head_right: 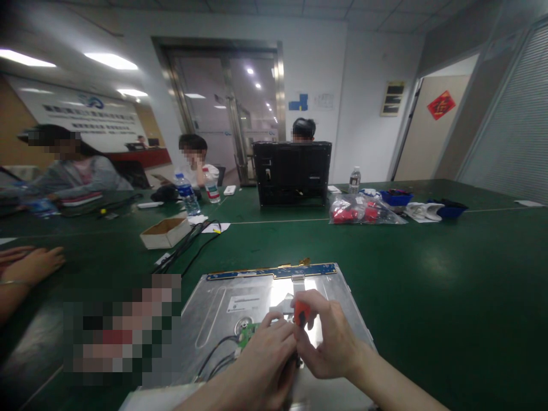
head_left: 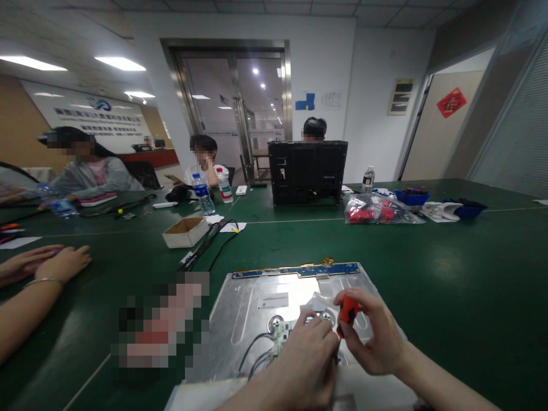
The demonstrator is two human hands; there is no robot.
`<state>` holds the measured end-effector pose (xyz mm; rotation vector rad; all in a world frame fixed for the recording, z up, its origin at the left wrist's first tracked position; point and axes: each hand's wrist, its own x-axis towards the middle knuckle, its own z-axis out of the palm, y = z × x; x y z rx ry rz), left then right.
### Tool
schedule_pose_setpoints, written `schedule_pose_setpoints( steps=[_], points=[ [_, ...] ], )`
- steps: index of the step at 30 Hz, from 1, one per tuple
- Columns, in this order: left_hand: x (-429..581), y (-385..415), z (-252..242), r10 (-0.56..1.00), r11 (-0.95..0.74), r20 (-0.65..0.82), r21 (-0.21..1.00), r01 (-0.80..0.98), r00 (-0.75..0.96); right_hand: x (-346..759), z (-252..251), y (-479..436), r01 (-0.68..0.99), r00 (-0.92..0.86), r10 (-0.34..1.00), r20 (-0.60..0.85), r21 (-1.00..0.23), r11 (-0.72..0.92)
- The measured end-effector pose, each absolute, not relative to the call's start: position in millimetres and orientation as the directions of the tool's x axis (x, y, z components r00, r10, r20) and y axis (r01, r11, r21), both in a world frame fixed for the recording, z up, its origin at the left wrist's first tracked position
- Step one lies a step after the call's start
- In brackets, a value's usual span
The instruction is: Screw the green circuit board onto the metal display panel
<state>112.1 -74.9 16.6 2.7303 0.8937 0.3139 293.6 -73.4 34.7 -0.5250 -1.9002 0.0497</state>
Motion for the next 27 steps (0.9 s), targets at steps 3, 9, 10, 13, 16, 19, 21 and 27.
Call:
schedule_pose_setpoints(
  steps=[3, 9, 10, 13, 16, 19, 21, 27],
  points=[
    [112, -75, 17, 0.601, -0.780, 0.119, 0.304, 0.547, 0.791, 293, 32, -71, 0.356, -0.258, 0.350, 0.900, -0.248, 0.901],
    [111, -75, 13, 0.606, -0.779, 0.160, 0.315, 0.542, 0.779, 294, 34, -70, 0.424, -0.277, 0.311, 0.909, -0.174, 0.889],
    [111, -75, 13, 0.606, -0.780, 0.169, 0.317, 0.539, 0.778, 294, 36, -71, 0.416, -0.299, 0.317, 0.900, -0.176, 0.892],
    [111, -76, 14, 0.598, -0.787, 0.181, 0.313, 0.531, 0.781, 295, 41, -72, 0.362, -0.354, 0.323, 0.878, -0.190, 0.913],
    [111, -76, 16, 0.594, -0.792, 0.188, 0.305, 0.528, 0.782, 296, 45, -73, 0.319, -0.383, 0.328, 0.864, -0.209, 0.924],
    [112, -76, 16, 0.597, -0.790, 0.179, 0.299, 0.535, 0.782, 297, 45, -73, 0.312, -0.369, 0.325, 0.871, -0.214, 0.926],
    [112, -76, 16, 0.600, -0.787, 0.169, 0.300, 0.539, 0.782, 296, 44, -72, 0.317, -0.352, 0.316, 0.881, -0.206, 0.926],
    [112, -75, 13, 0.600, -0.784, 0.148, 0.303, 0.542, 0.786, 294, 38, -72, 0.400, -0.279, 0.307, 0.910, -0.181, 0.898]
  ],
)
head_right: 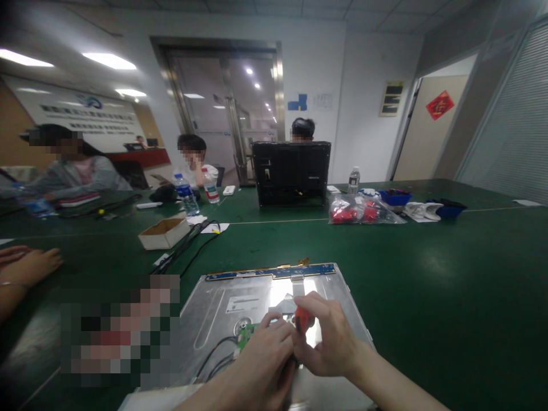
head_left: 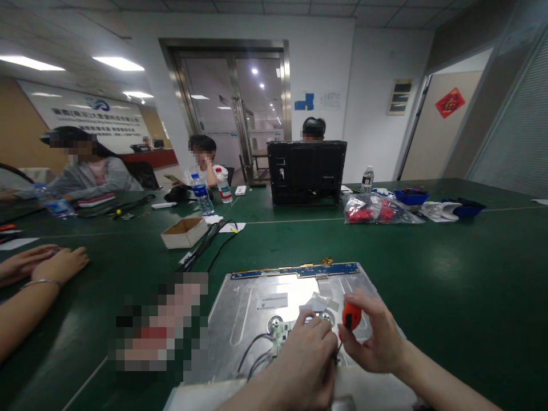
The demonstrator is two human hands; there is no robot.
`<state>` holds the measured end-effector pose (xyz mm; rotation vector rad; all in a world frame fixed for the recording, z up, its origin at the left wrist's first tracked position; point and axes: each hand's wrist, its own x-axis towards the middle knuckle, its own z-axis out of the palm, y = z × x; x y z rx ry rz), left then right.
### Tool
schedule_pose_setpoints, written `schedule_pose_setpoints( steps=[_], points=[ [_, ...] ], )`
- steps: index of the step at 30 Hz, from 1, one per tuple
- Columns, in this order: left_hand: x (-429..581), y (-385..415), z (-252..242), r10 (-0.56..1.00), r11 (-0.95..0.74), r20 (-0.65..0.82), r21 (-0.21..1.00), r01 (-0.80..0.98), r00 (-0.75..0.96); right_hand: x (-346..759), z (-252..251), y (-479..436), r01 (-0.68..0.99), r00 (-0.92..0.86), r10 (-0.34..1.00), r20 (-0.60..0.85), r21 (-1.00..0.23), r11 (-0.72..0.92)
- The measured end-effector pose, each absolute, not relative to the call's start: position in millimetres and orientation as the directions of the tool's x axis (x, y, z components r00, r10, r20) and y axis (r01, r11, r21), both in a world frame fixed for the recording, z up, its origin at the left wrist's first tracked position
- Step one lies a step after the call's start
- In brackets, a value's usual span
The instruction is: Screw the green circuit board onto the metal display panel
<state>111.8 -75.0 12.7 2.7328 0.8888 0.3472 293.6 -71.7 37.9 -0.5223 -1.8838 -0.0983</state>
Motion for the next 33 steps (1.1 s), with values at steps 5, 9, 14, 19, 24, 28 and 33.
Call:
schedule_pose_setpoints(
  steps=[5, 9, 14, 19, 24, 28, 33],
  points=[
    [111.7, -76.0, 13.2, 0.605, -0.781, 0.152, 0.305, 0.545, 0.782, 293.5, 37.4, -71.3, 0.423, -0.290, 0.311, 0.905, -0.170, 0.890],
    [111.8, -76.2, 15.2, 0.603, -0.784, 0.161, 0.299, 0.544, 0.781, 295.8, 40.5, -71.7, 0.371, -0.331, 0.305, 0.893, -0.174, 0.912],
    [111.6, -74.6, 14.0, 0.593, -0.792, 0.175, 0.306, 0.529, 0.786, 298.8, 46.1, -73.4, 0.338, -0.377, 0.326, 0.867, -0.200, 0.920],
    [110.6, -73.4, 11.4, 0.586, -0.796, 0.174, 0.306, 0.522, 0.791, 296.3, 42.9, -72.1, 0.371, -0.332, 0.321, 0.887, -0.190, 0.909],
    [111.1, -75.4, 12.1, 0.598, -0.787, 0.158, 0.302, 0.539, 0.785, 293.9, 37.7, -69.8, 0.408, -0.279, 0.282, 0.918, -0.153, 0.900],
    [111.2, -76.4, 13.1, 0.607, -0.780, 0.164, 0.309, 0.544, 0.777, 294.5, 38.2, -70.1, 0.444, -0.284, 0.294, 0.913, -0.146, 0.884],
    [111.8, -75.2, 13.0, 0.603, -0.785, 0.166, 0.301, 0.542, 0.781, 295.9, 40.5, -71.5, 0.406, -0.332, 0.313, 0.890, -0.164, 0.899]
  ],
)
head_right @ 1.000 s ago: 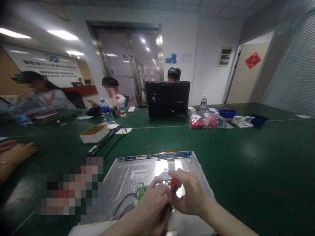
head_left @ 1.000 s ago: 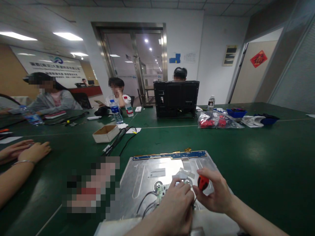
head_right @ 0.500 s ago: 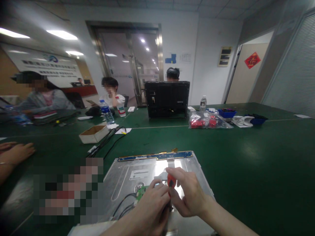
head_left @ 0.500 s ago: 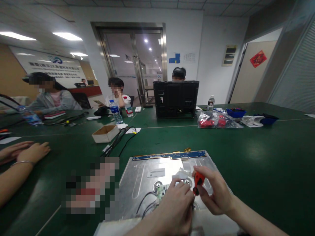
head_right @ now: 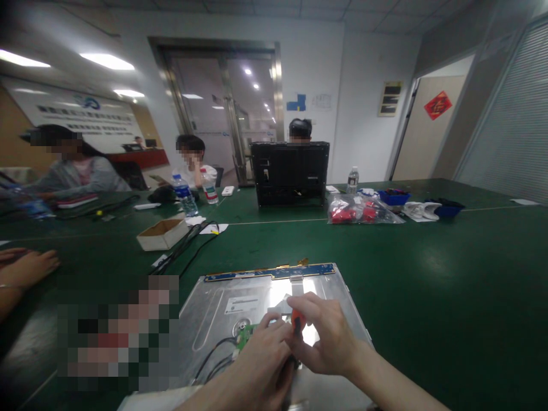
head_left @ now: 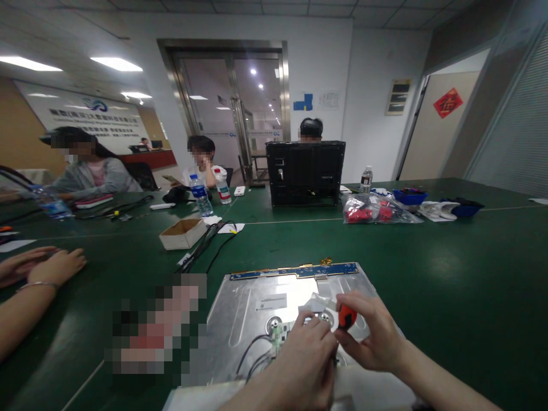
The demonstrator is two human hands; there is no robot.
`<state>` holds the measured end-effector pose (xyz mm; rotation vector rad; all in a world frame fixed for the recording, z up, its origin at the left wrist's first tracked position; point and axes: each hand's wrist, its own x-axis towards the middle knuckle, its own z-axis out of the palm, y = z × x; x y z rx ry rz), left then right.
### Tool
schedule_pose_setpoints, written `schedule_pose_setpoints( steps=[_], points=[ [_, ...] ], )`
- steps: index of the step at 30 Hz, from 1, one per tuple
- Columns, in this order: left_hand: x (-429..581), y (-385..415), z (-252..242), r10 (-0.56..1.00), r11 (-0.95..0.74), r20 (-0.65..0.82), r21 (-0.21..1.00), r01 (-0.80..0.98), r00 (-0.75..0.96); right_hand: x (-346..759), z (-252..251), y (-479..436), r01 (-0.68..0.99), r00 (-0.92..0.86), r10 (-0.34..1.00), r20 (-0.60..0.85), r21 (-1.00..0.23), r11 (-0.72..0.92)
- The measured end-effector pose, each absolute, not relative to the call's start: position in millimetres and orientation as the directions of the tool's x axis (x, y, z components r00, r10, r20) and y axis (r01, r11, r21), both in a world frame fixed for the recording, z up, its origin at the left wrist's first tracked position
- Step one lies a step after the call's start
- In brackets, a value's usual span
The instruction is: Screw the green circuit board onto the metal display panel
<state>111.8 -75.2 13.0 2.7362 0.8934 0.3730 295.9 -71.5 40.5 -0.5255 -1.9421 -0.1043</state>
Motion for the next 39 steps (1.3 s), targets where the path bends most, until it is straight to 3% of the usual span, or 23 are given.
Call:
schedule_pose_setpoints(
  steps=[5, 16, 26, 39],
  points=[
    [113, -76, 16, 0.604, -0.784, 0.158, 0.297, 0.546, 0.781, 298, 42, -73, 0.359, -0.380, 0.336, 0.862, -0.197, 0.912],
    [110, -74, 7, 0.593, -0.790, 0.208, 0.335, 0.513, 0.778, 294, 35, -68, 0.415, -0.326, 0.296, 0.898, -0.145, 0.898],
    [111, -74, 11, 0.592, -0.793, 0.208, 0.323, 0.516, 0.779, 297, 42, -72, 0.329, -0.369, 0.317, 0.874, -0.196, 0.924],
    [111, -77, 12, 0.609, -0.778, 0.197, 0.338, 0.529, 0.769, 294, 39, -71, 0.423, -0.307, 0.282, 0.909, -0.135, 0.896]
  ],
)
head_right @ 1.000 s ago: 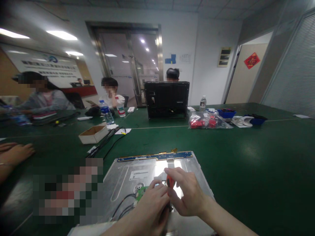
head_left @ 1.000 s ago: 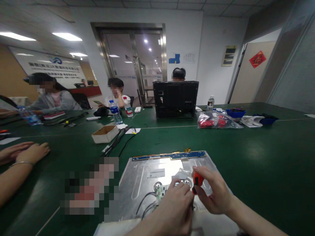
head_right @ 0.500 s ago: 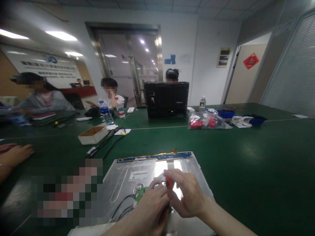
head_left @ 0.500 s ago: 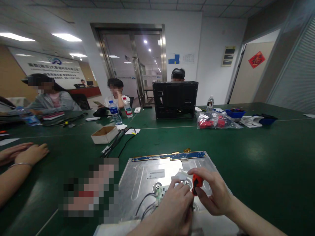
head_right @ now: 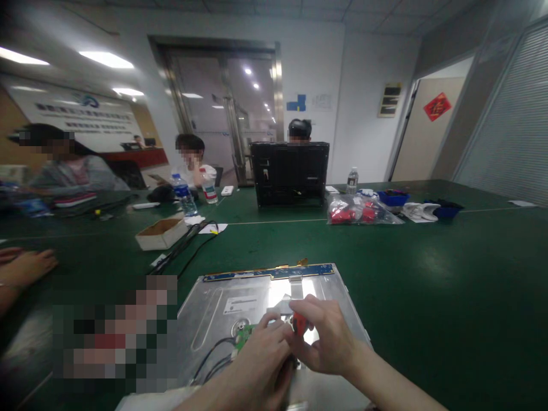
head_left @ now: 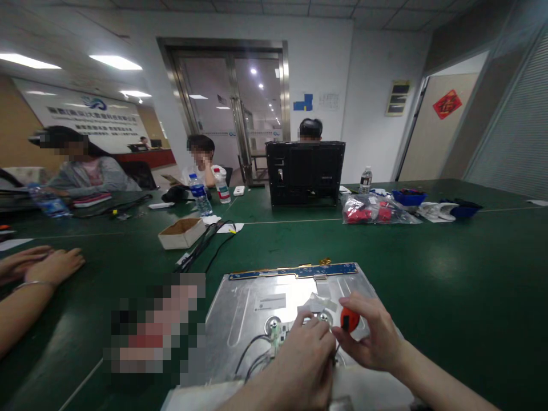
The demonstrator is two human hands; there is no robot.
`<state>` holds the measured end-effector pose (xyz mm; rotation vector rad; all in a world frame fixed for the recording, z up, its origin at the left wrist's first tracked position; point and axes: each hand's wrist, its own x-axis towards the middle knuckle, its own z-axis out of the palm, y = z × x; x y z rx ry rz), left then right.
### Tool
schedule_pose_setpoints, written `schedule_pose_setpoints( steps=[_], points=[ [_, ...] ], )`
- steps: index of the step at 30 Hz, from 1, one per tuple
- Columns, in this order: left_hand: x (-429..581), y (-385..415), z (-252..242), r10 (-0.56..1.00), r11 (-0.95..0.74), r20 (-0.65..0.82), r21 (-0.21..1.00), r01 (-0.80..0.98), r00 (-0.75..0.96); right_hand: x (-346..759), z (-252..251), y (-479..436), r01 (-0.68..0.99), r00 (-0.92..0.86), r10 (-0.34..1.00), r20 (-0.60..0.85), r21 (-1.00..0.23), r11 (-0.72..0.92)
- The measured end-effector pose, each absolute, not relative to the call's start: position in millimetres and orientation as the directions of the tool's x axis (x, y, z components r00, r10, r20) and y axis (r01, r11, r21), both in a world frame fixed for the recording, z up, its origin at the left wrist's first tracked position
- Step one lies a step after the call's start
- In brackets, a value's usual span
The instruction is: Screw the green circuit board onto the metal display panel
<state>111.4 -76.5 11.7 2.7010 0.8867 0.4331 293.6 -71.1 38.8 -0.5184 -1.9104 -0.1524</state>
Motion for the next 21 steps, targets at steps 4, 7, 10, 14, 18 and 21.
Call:
schedule_pose_setpoints(
  steps=[4, 7, 10, 14, 18, 21],
  points=[
    [111.6, -77.1, 11.9, 0.612, -0.778, 0.190, 0.324, 0.539, 0.768, 295.3, 37.7, -70.5, 0.418, -0.315, 0.305, 0.899, -0.157, 0.895],
    [111.9, -76.0, 12.0, 0.608, -0.779, 0.170, 0.314, 0.543, 0.775, 297.7, 37.4, -69.6, 0.357, -0.343, 0.316, 0.884, -0.189, 0.915],
    [112.0, -74.9, 12.5, 0.600, -0.782, 0.150, 0.316, 0.537, 0.786, 299.0, 38.6, -70.1, 0.314, -0.365, 0.307, 0.879, -0.194, 0.929],
    [111.7, -75.0, 13.2, 0.600, -0.783, 0.150, 0.310, 0.539, 0.785, 297.2, 38.7, -71.9, 0.389, -0.330, 0.316, 0.889, -0.177, 0.904],
    [111.0, -75.6, 11.9, 0.604, -0.781, 0.164, 0.317, 0.538, 0.780, 294.7, 36.7, -71.1, 0.436, -0.292, 0.286, 0.913, -0.139, 0.889],
    [110.9, -76.2, 11.8, 0.611, -0.776, 0.163, 0.319, 0.545, 0.775, 294.3, 35.7, -69.8, 0.433, -0.303, 0.285, 0.910, -0.135, 0.891]
  ],
)
